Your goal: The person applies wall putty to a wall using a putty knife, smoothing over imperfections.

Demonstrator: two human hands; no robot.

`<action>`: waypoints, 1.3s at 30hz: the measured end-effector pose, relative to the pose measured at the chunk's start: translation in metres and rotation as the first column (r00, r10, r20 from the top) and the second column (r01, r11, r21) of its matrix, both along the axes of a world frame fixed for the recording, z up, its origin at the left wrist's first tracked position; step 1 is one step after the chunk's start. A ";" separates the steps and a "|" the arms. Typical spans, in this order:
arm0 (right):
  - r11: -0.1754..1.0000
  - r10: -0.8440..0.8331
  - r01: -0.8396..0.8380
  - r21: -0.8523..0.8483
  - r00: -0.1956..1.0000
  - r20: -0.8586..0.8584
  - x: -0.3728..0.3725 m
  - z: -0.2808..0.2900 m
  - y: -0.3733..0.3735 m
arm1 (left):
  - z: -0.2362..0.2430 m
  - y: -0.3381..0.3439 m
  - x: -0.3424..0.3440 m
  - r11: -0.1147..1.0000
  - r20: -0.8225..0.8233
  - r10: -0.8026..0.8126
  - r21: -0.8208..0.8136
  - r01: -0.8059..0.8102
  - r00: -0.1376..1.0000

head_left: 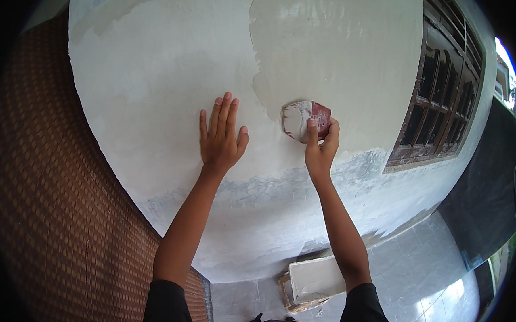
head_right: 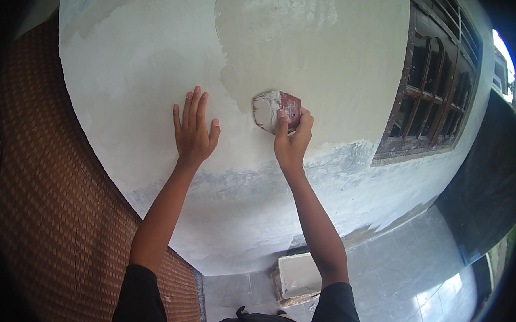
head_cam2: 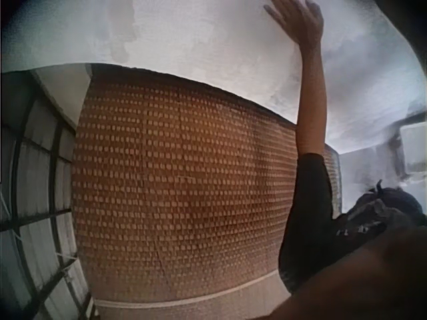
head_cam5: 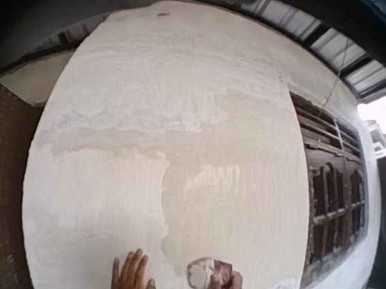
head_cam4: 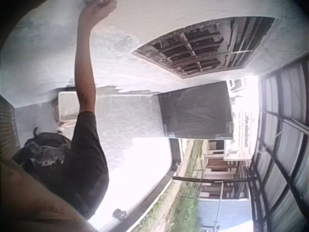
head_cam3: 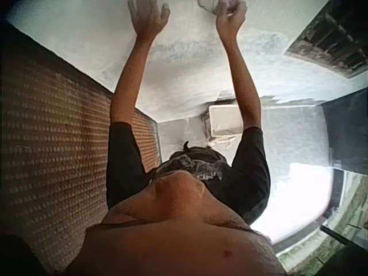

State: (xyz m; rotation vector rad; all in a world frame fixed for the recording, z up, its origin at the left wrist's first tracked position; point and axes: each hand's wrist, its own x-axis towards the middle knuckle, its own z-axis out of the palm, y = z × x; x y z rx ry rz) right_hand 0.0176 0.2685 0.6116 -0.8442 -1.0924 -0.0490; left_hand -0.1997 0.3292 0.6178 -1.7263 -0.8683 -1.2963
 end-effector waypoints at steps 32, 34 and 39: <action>0.994 -0.096 0.103 0.046 0.988 -0.121 0.080 -0.006 0.008 | -0.005 0.004 -0.003 1.000 -0.006 -0.014 -0.013 0.014 1.000; 0.983 -0.094 0.132 0.126 0.958 -0.270 0.113 -0.010 0.005 | -0.005 0.004 0.000 1.000 -0.004 -0.021 -0.004 0.021 1.000; 0.981 -0.075 0.137 0.134 0.918 -0.389 0.123 -0.016 -0.009 | -0.006 0.006 0.004 1.000 -0.003 -0.016 0.002 0.016 1.000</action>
